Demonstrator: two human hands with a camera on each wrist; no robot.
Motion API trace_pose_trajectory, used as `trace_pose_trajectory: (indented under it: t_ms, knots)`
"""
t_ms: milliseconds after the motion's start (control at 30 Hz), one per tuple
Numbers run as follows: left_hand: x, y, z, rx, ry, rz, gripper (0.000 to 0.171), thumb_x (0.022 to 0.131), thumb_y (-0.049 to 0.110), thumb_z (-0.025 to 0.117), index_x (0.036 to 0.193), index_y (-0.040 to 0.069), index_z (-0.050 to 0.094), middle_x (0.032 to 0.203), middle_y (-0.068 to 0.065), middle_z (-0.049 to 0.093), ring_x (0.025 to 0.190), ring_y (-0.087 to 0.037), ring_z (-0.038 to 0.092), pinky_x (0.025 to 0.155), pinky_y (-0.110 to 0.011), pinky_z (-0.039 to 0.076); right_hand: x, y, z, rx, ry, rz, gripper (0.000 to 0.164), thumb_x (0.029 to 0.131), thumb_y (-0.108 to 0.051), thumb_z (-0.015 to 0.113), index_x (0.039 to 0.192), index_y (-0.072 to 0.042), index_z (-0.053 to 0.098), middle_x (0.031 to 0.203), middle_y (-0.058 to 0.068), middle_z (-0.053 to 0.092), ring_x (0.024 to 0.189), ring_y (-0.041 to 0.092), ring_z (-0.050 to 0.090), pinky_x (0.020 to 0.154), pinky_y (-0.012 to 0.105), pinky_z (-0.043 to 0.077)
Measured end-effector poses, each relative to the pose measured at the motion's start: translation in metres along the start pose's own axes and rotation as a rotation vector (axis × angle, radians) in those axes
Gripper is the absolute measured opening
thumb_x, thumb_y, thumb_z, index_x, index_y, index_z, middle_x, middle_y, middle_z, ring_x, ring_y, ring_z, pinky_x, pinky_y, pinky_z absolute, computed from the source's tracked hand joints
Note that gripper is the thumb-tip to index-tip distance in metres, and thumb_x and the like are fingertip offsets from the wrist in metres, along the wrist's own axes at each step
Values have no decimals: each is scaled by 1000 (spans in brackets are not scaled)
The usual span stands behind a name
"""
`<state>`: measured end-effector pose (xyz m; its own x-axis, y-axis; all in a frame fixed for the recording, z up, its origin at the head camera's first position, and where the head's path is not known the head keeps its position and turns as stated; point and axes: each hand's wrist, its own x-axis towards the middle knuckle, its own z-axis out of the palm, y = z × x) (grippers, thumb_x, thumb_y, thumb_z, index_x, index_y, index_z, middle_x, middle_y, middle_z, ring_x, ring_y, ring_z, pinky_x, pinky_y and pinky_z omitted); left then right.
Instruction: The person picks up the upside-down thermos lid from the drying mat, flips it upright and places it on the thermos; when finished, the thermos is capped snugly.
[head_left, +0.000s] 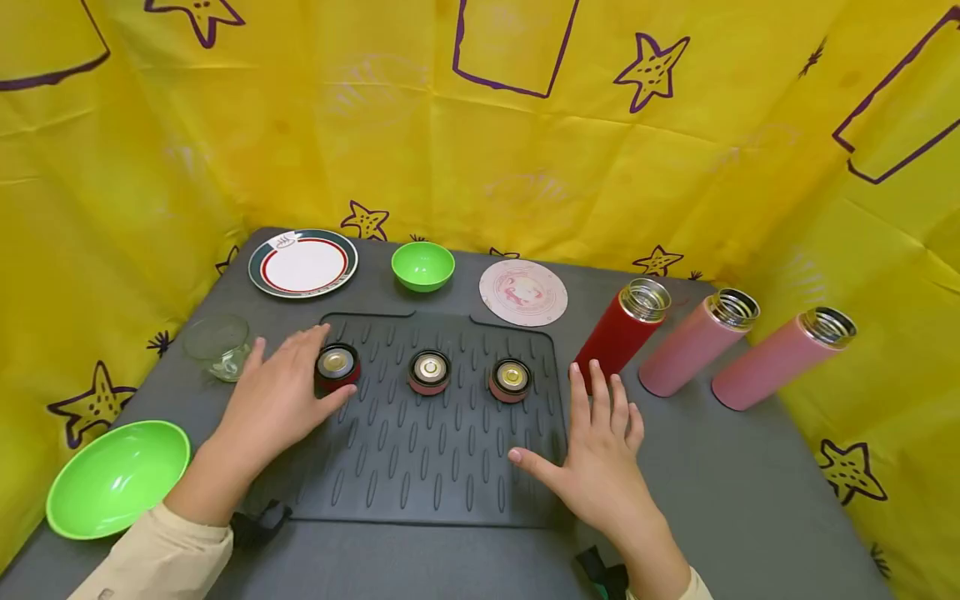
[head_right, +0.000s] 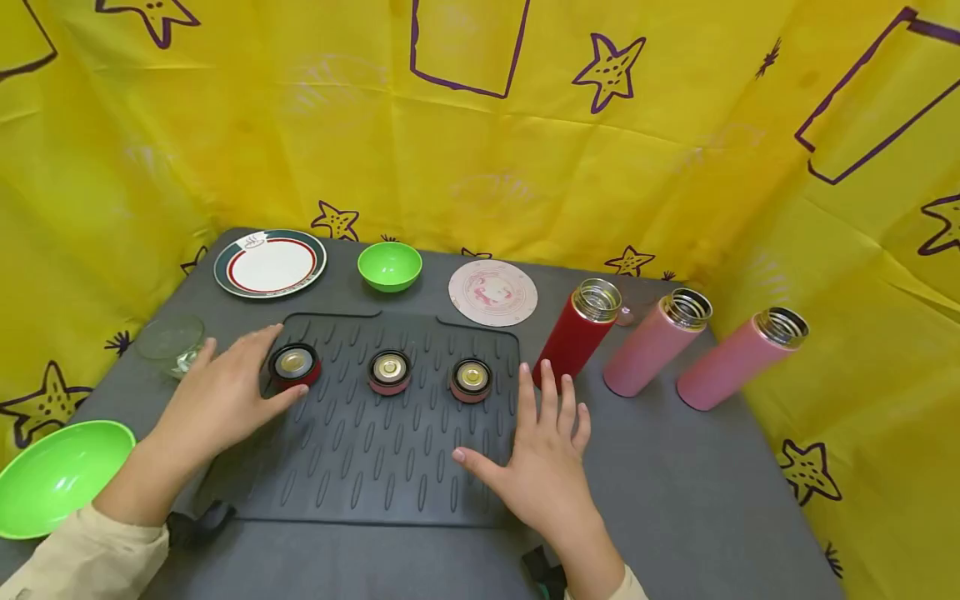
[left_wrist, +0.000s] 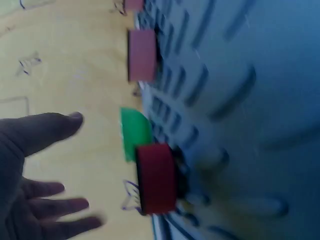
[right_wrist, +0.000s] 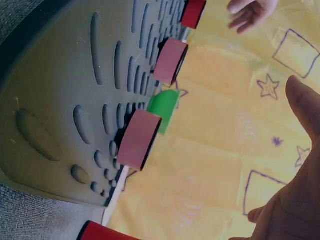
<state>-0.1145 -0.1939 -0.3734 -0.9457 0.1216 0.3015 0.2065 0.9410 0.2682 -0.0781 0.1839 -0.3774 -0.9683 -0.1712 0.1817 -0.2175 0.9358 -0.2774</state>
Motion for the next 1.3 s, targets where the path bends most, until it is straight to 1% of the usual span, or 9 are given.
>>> trace_pose_trajectory:
  t_ms: [67,133,267,400,600,933,1100,1200,1300]
  knots:
    - [6,-6,5,-17,16,-1,83,76,40,83,139,-2,48,132,-26,52,107,-47,56,86,-65,43,-1,0,0,13,-6,1,122,70,-88,50,157,-25,-8,162,2,-10,145,39,-4,106,66,3]
    - [12,-11,10,-31,14,-13,80,75,41,83,136,-1,52,126,-24,54,99,-45,58,74,-61,48,-3,1,0,18,-14,-2,122,71,-88,50,157,-25,-8,163,3,-9,145,39,-4,106,66,3]
    - [24,-20,20,-27,-53,-46,85,71,49,84,132,-2,54,123,-25,53,107,-44,54,78,-62,47,-5,2,-1,26,-22,-11,122,71,-86,52,157,-24,-8,163,5,-7,145,38,-5,106,66,2]
    - [31,-27,29,-23,-142,-97,90,69,54,83,130,-6,55,120,-26,54,107,-44,53,77,-63,47,-7,2,-2,41,-25,-21,122,71,-85,54,158,-23,-6,163,5,-5,145,37,-5,106,66,1]
    - [36,-33,34,-32,-162,-129,79,70,53,82,120,-6,62,108,-25,60,95,-42,59,70,-59,48,-5,3,-1,56,-43,-36,121,72,-84,55,158,-23,-5,162,8,0,145,37,-4,106,65,1]
    - [39,-30,31,-48,-192,-153,80,72,53,81,122,-6,61,110,-24,60,95,-41,59,73,-58,48,-1,4,1,84,-78,-63,121,74,-84,53,158,-21,-6,163,7,-3,144,39,-3,106,66,2]
    - [38,-27,27,-34,-177,-140,79,71,53,82,120,-5,61,108,-23,60,95,-41,59,72,-59,47,3,5,4,102,-103,-76,120,73,-85,52,158,-21,-3,163,7,-3,144,39,-3,106,66,5]
    - [36,-16,19,-26,-151,-114,78,70,53,83,119,-3,62,104,-19,61,91,-38,60,70,-58,48,7,6,6,133,-120,-97,118,74,-83,54,158,-18,4,163,6,-3,144,37,-3,106,64,6]
    - [32,4,10,-32,-118,-62,76,69,52,84,119,-1,63,104,-16,62,89,-35,61,69,-55,49,10,5,7,174,-135,-128,113,75,-81,56,157,-15,15,162,7,1,144,37,-1,107,64,6]
